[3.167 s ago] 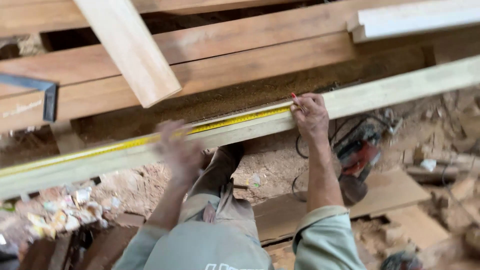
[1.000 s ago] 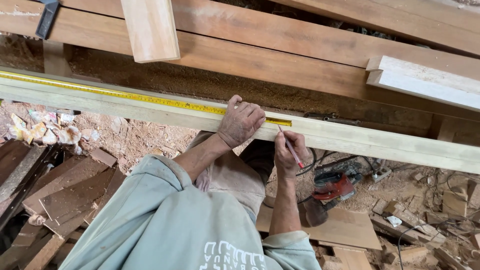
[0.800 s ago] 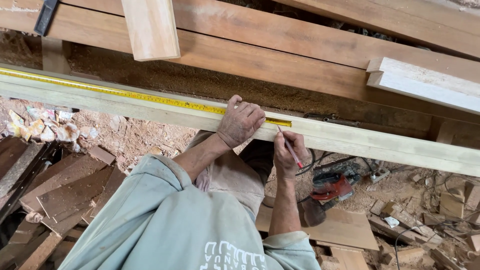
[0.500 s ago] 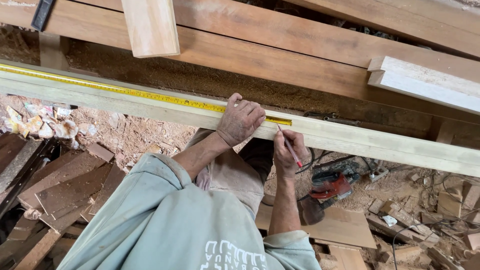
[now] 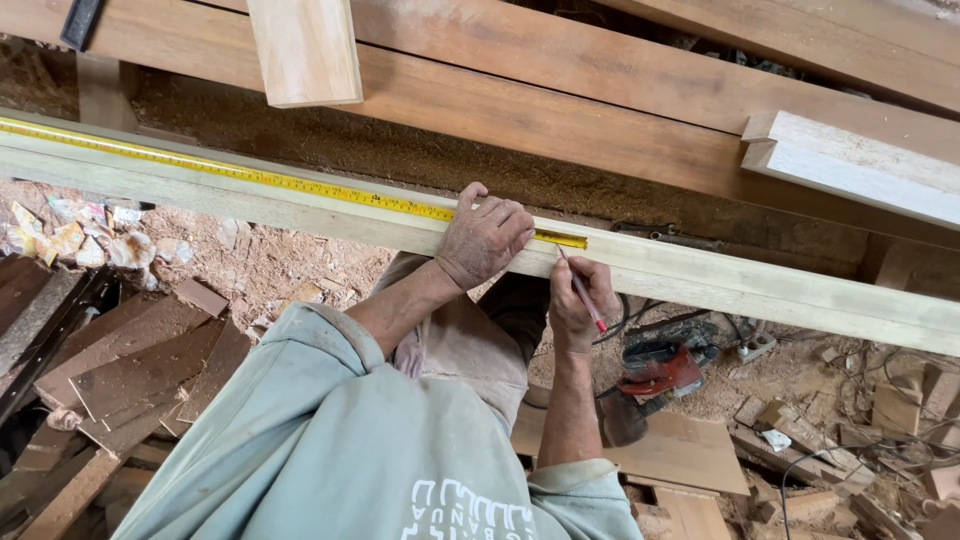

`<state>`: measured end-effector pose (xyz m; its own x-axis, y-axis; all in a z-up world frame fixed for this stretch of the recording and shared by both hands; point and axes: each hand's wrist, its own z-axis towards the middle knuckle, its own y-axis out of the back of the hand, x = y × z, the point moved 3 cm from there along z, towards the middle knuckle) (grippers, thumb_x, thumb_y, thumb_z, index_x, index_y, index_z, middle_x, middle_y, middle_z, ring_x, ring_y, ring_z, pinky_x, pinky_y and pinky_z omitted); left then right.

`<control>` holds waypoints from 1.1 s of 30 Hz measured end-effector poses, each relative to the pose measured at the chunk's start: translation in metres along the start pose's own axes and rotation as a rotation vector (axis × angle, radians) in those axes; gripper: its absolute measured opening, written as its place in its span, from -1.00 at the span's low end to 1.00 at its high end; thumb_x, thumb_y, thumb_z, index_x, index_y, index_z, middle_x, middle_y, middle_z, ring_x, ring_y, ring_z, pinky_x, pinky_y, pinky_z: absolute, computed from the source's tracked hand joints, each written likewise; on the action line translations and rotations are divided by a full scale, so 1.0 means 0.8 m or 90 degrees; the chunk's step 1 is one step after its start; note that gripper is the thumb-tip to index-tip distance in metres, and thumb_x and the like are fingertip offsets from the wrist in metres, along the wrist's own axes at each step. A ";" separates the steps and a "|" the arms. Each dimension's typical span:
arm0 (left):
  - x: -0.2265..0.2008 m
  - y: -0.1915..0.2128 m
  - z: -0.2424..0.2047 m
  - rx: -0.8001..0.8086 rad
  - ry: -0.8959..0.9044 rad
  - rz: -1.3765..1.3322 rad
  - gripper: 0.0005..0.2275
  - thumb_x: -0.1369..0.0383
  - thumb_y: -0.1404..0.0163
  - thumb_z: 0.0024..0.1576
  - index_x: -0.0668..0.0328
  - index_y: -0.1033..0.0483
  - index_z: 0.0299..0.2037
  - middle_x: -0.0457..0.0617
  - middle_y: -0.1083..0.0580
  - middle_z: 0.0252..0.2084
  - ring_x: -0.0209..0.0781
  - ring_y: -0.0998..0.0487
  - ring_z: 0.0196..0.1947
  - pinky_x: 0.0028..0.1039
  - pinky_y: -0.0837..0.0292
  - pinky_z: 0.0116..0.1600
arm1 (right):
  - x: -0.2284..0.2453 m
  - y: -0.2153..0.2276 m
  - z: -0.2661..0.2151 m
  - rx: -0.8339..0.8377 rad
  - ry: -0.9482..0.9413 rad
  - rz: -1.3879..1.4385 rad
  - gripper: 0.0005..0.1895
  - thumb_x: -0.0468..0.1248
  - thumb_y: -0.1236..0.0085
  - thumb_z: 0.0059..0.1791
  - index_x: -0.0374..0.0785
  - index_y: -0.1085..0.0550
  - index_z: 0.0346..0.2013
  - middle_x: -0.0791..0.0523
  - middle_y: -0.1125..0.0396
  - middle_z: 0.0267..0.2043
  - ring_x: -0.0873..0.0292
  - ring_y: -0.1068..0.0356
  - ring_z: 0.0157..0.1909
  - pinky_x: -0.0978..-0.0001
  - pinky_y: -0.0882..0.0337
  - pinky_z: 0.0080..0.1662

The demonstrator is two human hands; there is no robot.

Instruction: Measuring wooden boards with a tape measure and marking them with a pencil and square for cutting.

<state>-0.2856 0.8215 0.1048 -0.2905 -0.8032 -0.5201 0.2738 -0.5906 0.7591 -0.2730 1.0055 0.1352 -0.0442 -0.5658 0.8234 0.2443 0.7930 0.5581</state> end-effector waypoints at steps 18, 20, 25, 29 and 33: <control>-0.001 -0.006 0.003 -0.007 0.016 0.029 -0.86 0.21 0.03 0.27 0.00 -0.45 -0.27 -0.02 -0.43 -0.39 -0.11 -0.53 -0.32 -0.15 -0.27 0.16 | 0.002 0.000 0.002 0.009 0.000 -0.007 -0.93 -0.36 -0.35 -0.14 -0.22 -0.60 -0.40 0.01 -0.44 -0.57 0.07 -0.48 -0.53 0.34 -0.41 -0.43; -0.001 -0.006 0.004 -0.007 0.020 0.027 -0.86 0.21 0.05 0.28 -0.01 -0.45 -0.27 -0.02 -0.43 -0.40 -0.11 -0.53 -0.32 -0.15 -0.27 0.15 | 0.009 0.000 0.001 0.010 -0.006 0.001 -0.94 -0.37 -0.35 -0.14 -0.21 -0.60 -0.40 0.03 -0.44 -0.59 0.10 -0.48 -0.54 0.37 -0.40 -0.43; 0.001 -0.010 0.001 -0.003 0.027 0.016 -0.86 0.20 0.05 0.29 -0.01 -0.44 -0.27 -0.03 -0.43 -0.39 -0.11 -0.53 -0.31 -0.15 -0.27 0.15 | 0.009 0.000 0.002 0.016 -0.022 0.045 -0.94 -0.40 -0.32 -0.13 -0.27 -0.59 -0.39 0.00 -0.42 -0.59 0.17 -0.44 -0.54 0.39 -0.40 -0.42; 0.000 -0.009 0.001 -0.002 0.029 0.017 -0.86 0.20 0.06 0.29 -0.02 -0.43 -0.27 -0.04 -0.43 -0.39 -0.12 -0.52 -0.31 -0.16 -0.27 0.16 | 0.000 -0.002 0.002 0.015 -0.025 0.035 -0.94 -0.39 -0.32 -0.14 -0.26 -0.58 -0.39 0.00 -0.42 -0.59 0.18 -0.45 -0.53 0.37 -0.39 -0.43; 0.001 -0.009 0.001 -0.001 0.032 0.014 -0.85 0.19 0.07 0.29 -0.01 -0.43 -0.27 -0.03 -0.42 -0.39 -0.11 -0.53 -0.31 -0.16 -0.28 0.15 | -0.001 0.000 0.002 0.015 -0.014 0.013 -0.94 -0.39 -0.34 -0.14 -0.25 -0.59 -0.40 -0.01 -0.44 -0.58 0.11 -0.48 -0.53 0.36 -0.39 -0.44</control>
<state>-0.2887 0.8251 0.0989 -0.2376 -0.8185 -0.5230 0.2811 -0.5734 0.7696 -0.2742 1.0063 0.1348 -0.0606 -0.5448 0.8364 0.2223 0.8095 0.5434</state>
